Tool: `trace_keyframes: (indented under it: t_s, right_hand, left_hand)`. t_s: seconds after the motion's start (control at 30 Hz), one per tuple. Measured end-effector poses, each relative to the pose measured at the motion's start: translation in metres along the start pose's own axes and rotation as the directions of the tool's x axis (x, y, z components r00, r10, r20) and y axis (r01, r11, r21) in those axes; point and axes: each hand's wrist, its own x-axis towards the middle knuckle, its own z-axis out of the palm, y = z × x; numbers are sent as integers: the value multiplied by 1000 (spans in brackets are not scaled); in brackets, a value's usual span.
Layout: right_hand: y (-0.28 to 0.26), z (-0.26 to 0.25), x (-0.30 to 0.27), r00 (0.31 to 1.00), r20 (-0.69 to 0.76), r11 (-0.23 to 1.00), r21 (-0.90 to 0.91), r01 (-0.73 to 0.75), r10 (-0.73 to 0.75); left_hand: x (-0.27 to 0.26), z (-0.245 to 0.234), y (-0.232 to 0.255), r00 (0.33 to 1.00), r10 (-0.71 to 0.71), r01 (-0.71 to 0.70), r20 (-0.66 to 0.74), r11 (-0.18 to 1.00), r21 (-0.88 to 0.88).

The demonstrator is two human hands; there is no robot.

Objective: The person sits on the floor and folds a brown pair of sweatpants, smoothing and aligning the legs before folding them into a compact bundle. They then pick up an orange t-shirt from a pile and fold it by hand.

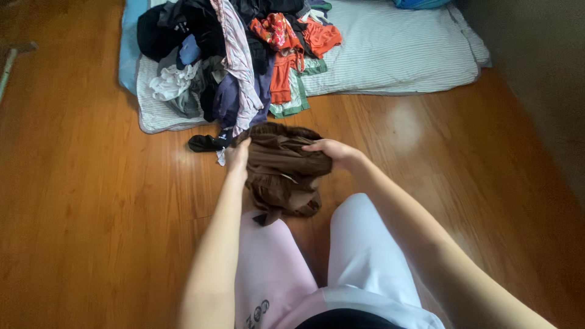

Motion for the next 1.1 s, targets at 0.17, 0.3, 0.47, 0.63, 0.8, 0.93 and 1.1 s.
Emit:
trace_keyframes:
  t_s: [0.17, 0.3, 0.47, 0.63, 0.8, 0.93, 1.1]
  right_hand:
    - [-29, 32, -43, 986, -93, 955, 253, 157, -138]
    - [-23, 43, -31, 975, -206, 907, 390, 160, -84]
    - [-6, 47, -8, 947, -277, 892, 368, 262, -163]
    - [-9, 52, -17, 918, -157, 837, 378, 396, -364]
    - [-13, 58, -35, 848, -187, 752, -581, 312, -496]
    - [18, 52, -12, 873, -298, 748, -655, 106, -385]
    - [20, 41, -4, 860, -136, 809, -437, 393, -491]
  left_hand:
    - [1, -14, -6, 941, 330, -329, 81, 827, 456]
    - [-53, 17, 23, 862, 418, -501, 286, 787, 359]
    - [-93, 45, 24, 682, 246, -539, 688, 805, 247]
    - [-57, 67, -18, 813, 338, -545, 474, 728, 416]
    - [-41, 62, -19, 795, 484, -535, 364, 843, 48]
    - [-60, 70, 6, 707, 601, -623, 372, 779, -76]
    - [-85, 41, 50, 795, 432, -534, 425, 832, 153]
